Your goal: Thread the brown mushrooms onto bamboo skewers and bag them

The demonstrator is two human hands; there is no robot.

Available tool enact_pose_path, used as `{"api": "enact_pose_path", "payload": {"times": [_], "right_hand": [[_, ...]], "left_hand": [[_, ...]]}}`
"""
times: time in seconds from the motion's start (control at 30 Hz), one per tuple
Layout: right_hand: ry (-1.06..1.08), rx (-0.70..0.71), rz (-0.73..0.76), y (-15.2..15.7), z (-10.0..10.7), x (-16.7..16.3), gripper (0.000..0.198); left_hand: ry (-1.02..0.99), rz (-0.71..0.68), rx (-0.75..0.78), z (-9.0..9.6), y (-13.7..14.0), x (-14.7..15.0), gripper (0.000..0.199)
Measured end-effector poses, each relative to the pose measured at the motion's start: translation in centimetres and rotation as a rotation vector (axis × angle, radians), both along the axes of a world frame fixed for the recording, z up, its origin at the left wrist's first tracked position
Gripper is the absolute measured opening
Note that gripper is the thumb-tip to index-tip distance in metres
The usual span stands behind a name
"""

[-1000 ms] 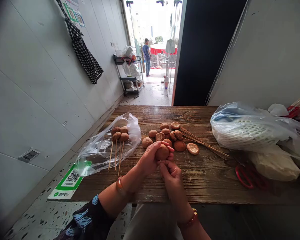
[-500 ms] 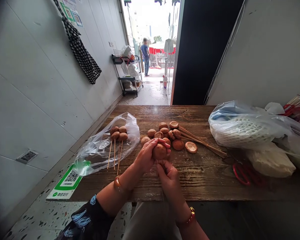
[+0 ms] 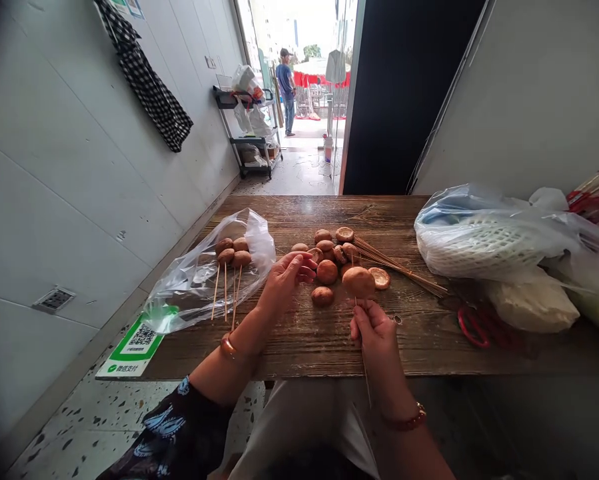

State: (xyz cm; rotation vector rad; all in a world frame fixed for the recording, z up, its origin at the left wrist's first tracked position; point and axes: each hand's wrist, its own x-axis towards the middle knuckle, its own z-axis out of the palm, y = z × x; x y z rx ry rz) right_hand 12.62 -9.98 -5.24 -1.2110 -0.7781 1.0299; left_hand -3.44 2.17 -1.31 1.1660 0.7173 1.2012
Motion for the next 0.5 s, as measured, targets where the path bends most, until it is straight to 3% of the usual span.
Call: {"api": "enact_pose_path", "payload": {"times": [0.13, 0.3, 0.4, 0.5], "right_hand": [[-0.078, -0.026, 0.072, -0.1, 0.1, -0.7, 0.037], [-0.091, -0.01, 0.076, 0.0, 0.4, -0.7, 0.038], [-0.119, -0.003, 0.079, 0.0, 0.6, -0.6, 0.037], [-0.135, -0.004, 0.072, 0.0, 0.7, -0.7, 0.035]], "left_hand": [[0.156, 0.006, 0.1, -0.1, 0.2, 0.0, 0.031], [0.817, 0.057, 0.482, 0.0, -0.1, 0.1, 0.016], [1.143, -0.014, 0.57, 0.0, -0.7, 0.2, 0.019], [1.277, -0.038, 0.624, -0.1, -1.0, 0.1, 0.026]]}}
